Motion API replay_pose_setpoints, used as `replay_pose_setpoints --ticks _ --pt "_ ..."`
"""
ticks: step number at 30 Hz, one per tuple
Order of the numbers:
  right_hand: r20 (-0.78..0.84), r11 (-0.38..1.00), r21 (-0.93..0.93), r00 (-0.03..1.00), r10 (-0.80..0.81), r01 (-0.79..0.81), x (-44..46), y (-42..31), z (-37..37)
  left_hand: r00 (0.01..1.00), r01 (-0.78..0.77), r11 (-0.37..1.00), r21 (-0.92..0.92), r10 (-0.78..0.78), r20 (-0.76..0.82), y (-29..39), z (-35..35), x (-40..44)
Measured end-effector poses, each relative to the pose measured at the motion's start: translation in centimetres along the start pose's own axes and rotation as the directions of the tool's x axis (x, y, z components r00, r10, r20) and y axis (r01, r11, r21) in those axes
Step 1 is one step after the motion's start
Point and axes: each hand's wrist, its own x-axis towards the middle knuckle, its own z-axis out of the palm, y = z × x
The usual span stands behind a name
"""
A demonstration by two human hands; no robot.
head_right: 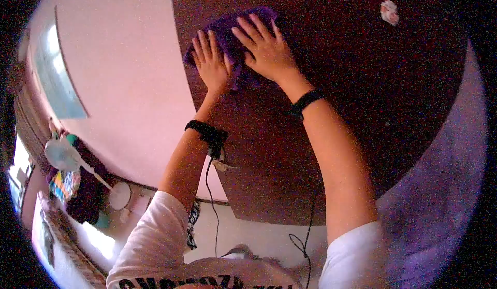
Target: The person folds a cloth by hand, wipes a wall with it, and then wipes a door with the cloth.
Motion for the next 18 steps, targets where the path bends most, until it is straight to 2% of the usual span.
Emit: replay_pose_setpoints --ticks 7,9,11,15,18 --pt "-0.012 0.996 -0.076 0.999 -0.036 0.035 -0.4 -0.2 0.9 0.993 -0.025 1.000 0.000 0.025 0.115 -0.6 -1.1 -1.6" --pt "-0.004 0.999 -0.035 1.000 -0.024 0.024 -0.7 -0.3 1.2 0.988 -0.036 0.999 -0.011 0.037 0.152 -1.0 -1.1 -2.1" --pt "-0.024 0.999 -0.020 0.999 -0.036 0.035 -1.1 -0.2 1.5 0.991 -0.089 0.996 -0.008 0.090 0.101 -1.3 -0.6 -2.5" --pt "0.001 0.999 0.006 0.999 -0.041 0.041 -1.5 -0.5 1.2 0.985 -0.135 0.991 -0.007 0.135 0.105 -1.3 -1.2 -2.3" --pt "0.034 0.998 0.030 0.998 -0.058 0.057 -2.0 -1.4 1.9 0.970 -0.156 0.987 0.043 0.145 0.195 -2.4 -1.0 -3.1"
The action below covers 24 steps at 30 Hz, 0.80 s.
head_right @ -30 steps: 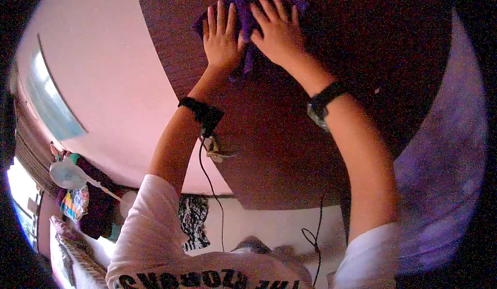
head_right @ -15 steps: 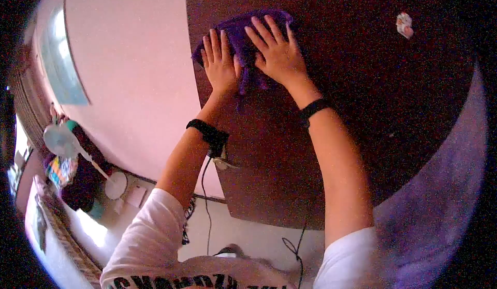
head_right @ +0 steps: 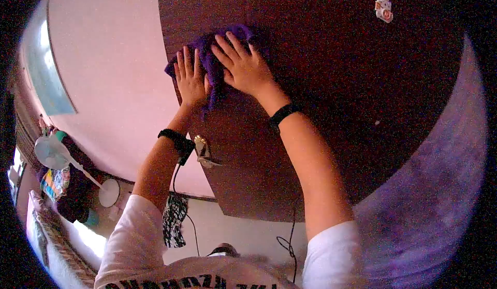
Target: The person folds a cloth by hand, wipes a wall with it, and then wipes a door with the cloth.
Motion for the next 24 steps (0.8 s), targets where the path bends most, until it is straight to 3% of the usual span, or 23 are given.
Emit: replay_pose_setpoints --ticks 5,9,12,15,19,22,24 --pt "0.010 0.997 -0.012 0.997 -0.070 0.070 -1.4 -0.9 1.6 0.998 -0.031 1.000 0.003 0.031 0.057 -0.8 0.3 -1.7" --pt "0.078 0.990 0.115 0.992 -0.097 0.088 -1.6 -1.1 2.0 0.995 -0.036 0.999 0.009 0.035 0.098 -1.4 1.0 -3.0" --pt "0.134 0.972 0.189 0.977 -0.166 0.139 -1.3 -0.2 2.4 0.993 -0.007 0.999 0.051 0.001 0.118 -1.4 1.8 -2.9" --pt "0.162 0.966 0.136 0.957 -0.241 0.220 -1.0 1.1 2.0 0.992 0.052 0.998 0.018 -0.054 0.115 -0.7 2.4 -2.6" --pt "0.112 0.988 -0.007 0.982 -0.150 0.151 1.0 4.4 0.1 0.998 -0.003 0.999 -0.032 0.005 0.061 1.9 1.2 3.9" --pt "0.009 0.997 -0.077 1.000 0.015 -0.014 1.9 7.8 -2.3 0.996 -0.089 0.993 -0.079 0.087 -0.023 4.2 0.7 9.9" --pt "-0.090 0.985 -0.118 0.989 0.114 -0.124 1.2 9.6 -3.8 0.970 -0.225 0.970 -0.093 0.213 -0.116 6.0 -0.1 12.6"
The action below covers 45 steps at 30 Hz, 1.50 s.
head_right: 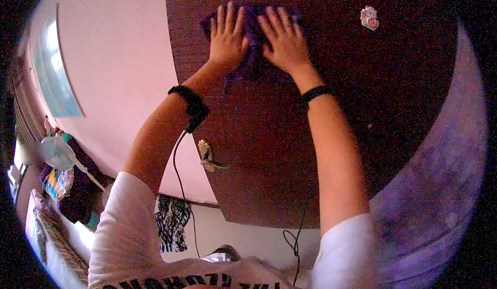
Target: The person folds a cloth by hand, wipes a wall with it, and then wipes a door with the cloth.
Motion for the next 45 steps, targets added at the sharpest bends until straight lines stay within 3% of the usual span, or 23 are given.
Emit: replay_pose_setpoints --ticks 2,4,7,8,9,11,12,15,19,23,25,27,29,31,33,35,37,38,40,45 --pt "-0.069 0.999 -0.028 0.997 0.022 -0.024 -0.6 1.0 -0.3 0.997 -0.066 0.998 0.012 0.066 0.035 1.4 0.4 1.1" --pt "-0.077 0.974 -0.072 0.975 0.209 -0.214 -2.7 0.9 -1.0 0.982 -0.178 0.984 -0.018 0.179 0.066 2.7 0.3 0.9" --pt "-0.086 0.945 -0.137 0.954 0.287 -0.297 -5.3 0.2 -1.0 0.954 -0.274 0.959 -0.075 0.281 0.104 2.9 -0.1 0.6" --pt "-0.096 0.944 -0.127 0.951 0.295 -0.306 -6.0 0.0 -1.0 0.924 -0.368 0.928 -0.059 0.372 0.083 2.6 0.0 0.5" --pt "-0.087 0.941 -0.134 0.950 0.301 -0.310 -6.5 0.1 -0.9 0.924 -0.369 0.927 -0.072 0.374 0.083 2.4 -0.2 0.4" --pt "-0.057 0.951 -0.150 0.963 0.264 -0.270 -8.0 0.1 -0.5 0.805 -0.492 0.840 -0.229 0.539 0.249 2.4 -0.8 -0.1" --pt "-0.022 0.956 -0.134 0.966 0.259 -0.259 -8.5 0.2 -0.6 0.791 -0.543 0.819 -0.186 0.573 0.212 2.3 -0.7 -0.1" --pt "0.031 0.976 -0.114 0.981 0.192 -0.187 -10.3 0.8 -0.9 0.762 -0.604 0.791 -0.100 0.610 0.217 2.3 -0.4 0.2" --pt "0.087 0.982 -0.127 0.985 0.152 -0.140 -11.6 1.1 -1.4 0.821 -0.524 0.836 -0.162 0.547 0.163 2.1 -0.1 0.2" --pt "0.115 0.976 -0.106 0.972 0.203 -0.192 -11.0 0.1 -1.7 0.824 -0.539 0.830 -0.146 0.555 0.114 1.6 0.4 -0.1" --pt "0.096 0.936 -0.085 0.933 0.348 -0.340 -9.9 -0.7 -1.6 0.886 -0.432 0.891 -0.138 0.448 0.120 1.8 0.6 -0.5" --pt "0.050 0.923 -0.084 0.923 0.381 -0.376 -7.9 -1.7 -0.8 0.915 -0.397 0.914 -0.083 0.401 0.046 2.0 0.7 -1.6" --pt "0.010 0.908 -0.075 0.911 0.413 -0.411 -5.7 -2.2 -0.3 0.983 -0.183 0.980 -0.084 0.183 -0.006 2.0 0.7 -2.5" --pt "-0.016 0.929 -0.106 0.935 0.355 -0.355 -3.4 -2.6 0.1 0.994 -0.110 0.990 -0.089 0.108 -0.028 2.0 0.8 -3.2" --pt "-0.037 0.934 -0.108 0.940 0.338 -0.340 -1.9 -2.4 -0.5 0.996 0.062 0.996 -0.062 -0.066 -0.064 2.7 0.4 -3.6" --pt "-0.039 0.967 -0.100 0.972 0.233 -0.236 -0.5 -2.6 -0.8 0.993 0.105 0.992 -0.069 -0.108 -0.042 2.7 0.1 -4.2" --pt "-0.061 0.971 -0.083 0.974 0.220 -0.225 0.3 -3.4 -0.2 0.956 0.282 0.958 -0.049 -0.285 -0.073 2.8 0.2 -5.2" --pt "-0.044 0.991 -0.052 0.992 0.119 -0.121 0.5 -3.8 0.2 0.938 0.336 0.940 -0.053 -0.339 -0.076 3.0 0.3 -5.7" --pt "-0.073 1.000 0.007 0.997 -0.028 0.029 0.7 -4.3 0.9 0.925 0.375 0.927 -0.029 -0.376 -0.058 3.3 0.5 -6.6" --pt "-0.142 0.994 0.044 0.986 -0.091 0.098 0.3 -4.9 2.0 0.916 0.399 0.917 -0.002 -0.399 -0.039 3.2 0.8 -8.3"
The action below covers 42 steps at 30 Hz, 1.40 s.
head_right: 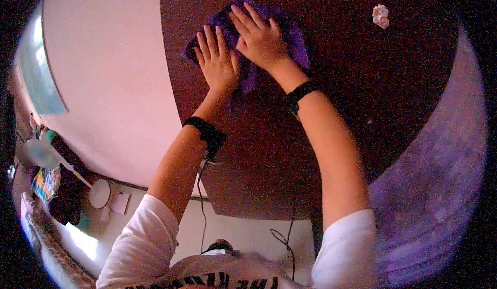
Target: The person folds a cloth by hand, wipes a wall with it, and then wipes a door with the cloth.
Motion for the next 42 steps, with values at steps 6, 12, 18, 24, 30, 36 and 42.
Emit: replay_pose_setpoints --ticks 6,12,18,24,30,36,42 --pt "0.077 0.995 -0.058 0.994 -0.072 0.077 0.0 0.4 0.1 0.998 -0.059 0.997 0.049 0.058 0.006 -0.3 0.4 -0.1" --pt "0.142 0.968 -0.001 0.958 -0.247 0.250 0.1 2.8 -1.9 0.993 -0.106 0.994 0.031 0.104 0.052 -0.6 -0.5 -0.4" --pt "0.175 0.972 0.036 0.956 -0.234 0.232 -0.7 4.2 -2.3 0.997 -0.070 0.997 -0.025 0.070 0.024 -0.3 -0.6 -0.5" --pt "0.116 0.995 -0.045 0.990 -0.083 0.089 -1.6 3.2 -2.0 0.995 -0.090 0.996 0.017 0.090 0.043 -0.5 -0.4 -0.2" --pt "0.057 0.983 -0.066 0.983 0.174 -0.171 -2.7 2.2 -0.8 0.980 -0.171 0.984 0.056 0.164 0.111 -0.9 0.2 1.3" --pt "-0.064 0.915 -0.064 0.917 0.394 -0.398 -4.9 2.6 0.7 0.843 -0.523 0.852 -0.008 0.519 0.141 2.3 1.9 4.3" --pt "-0.272 0.708 -0.139 0.714 0.645 -0.693 -7.1 2.6 0.4 0.552 -0.792 0.568 -0.225 0.823 0.133 5.5 2.1 8.5"
